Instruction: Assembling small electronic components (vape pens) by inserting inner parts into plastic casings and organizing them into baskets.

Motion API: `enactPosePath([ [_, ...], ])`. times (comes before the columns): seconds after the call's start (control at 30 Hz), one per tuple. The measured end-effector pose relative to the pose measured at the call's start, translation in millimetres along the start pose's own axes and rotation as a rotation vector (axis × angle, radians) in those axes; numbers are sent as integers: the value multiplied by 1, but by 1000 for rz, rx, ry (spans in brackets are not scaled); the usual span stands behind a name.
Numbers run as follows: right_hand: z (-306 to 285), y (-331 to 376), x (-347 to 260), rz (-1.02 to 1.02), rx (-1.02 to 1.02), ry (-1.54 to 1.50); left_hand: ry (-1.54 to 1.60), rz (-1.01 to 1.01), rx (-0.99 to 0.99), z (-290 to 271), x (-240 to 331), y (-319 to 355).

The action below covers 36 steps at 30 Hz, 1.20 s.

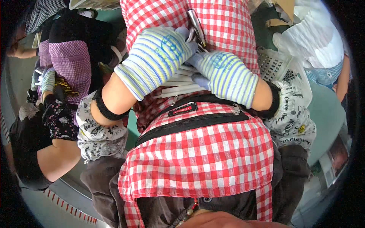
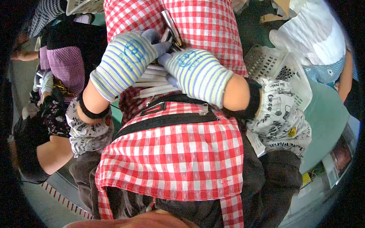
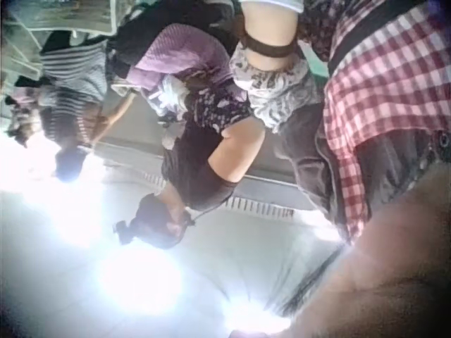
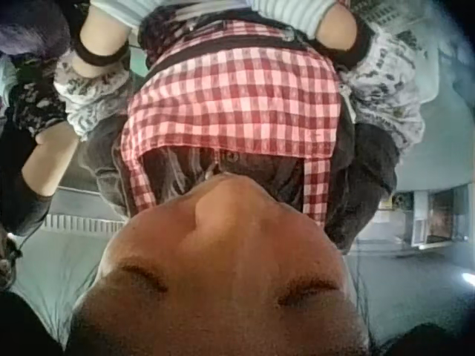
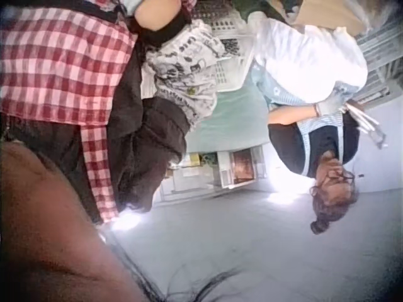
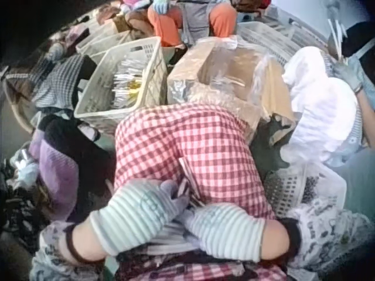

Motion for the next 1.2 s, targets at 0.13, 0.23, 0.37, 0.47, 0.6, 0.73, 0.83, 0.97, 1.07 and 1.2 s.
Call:
enactPosePath([
  [0.13, -11, 15, 0, -110, 155, 5, 85, -33, -62, 4, -3, -3],
  [0.23, -17, 29, 1, -69, 113, 2, -46, 132, 88, -7, 0, -6],
  [0.37, -43, 59, -8, -75, 217, 8, -76, 213, 167, -7, -1, -11],
  [0.47, -56, 80, -7, -97, 317, 29, 4, 307, 270, -1, -1, -8],
  [0.6, -49, 111, 6, -32, 456, 45, 208, 379, 460, -10, -2, 7],
  [0.73, -41, 126, 4, 58, 416, 83, 198, 364, 432, -22, 5, 32],
  [0.83, -44, 121, 1, 69, 433, 167, 196, 368, 419, -24, 5, 34],
  [0.97, -48, 112, 0, 49, 404, 120, 202, 380, 397, -28, 3, 36],
  [1.07, -47, 109, 2, 43, 344, 180, 213, 371, 382, -29, 6, 31],
  [1.2, -49, 104, 1, 54, 349, 191, 224, 353, 361, -29, 8, 30],
])
Point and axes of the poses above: each hand's wrist, its own y-axis away from the middle knuckle, its own z-axis out of the palm, x = y × z, the point moved 5 cm from there along -y, towards the middle knuckle, and after that the axes turned 6 degrees about -x, right-handed, at the moved point
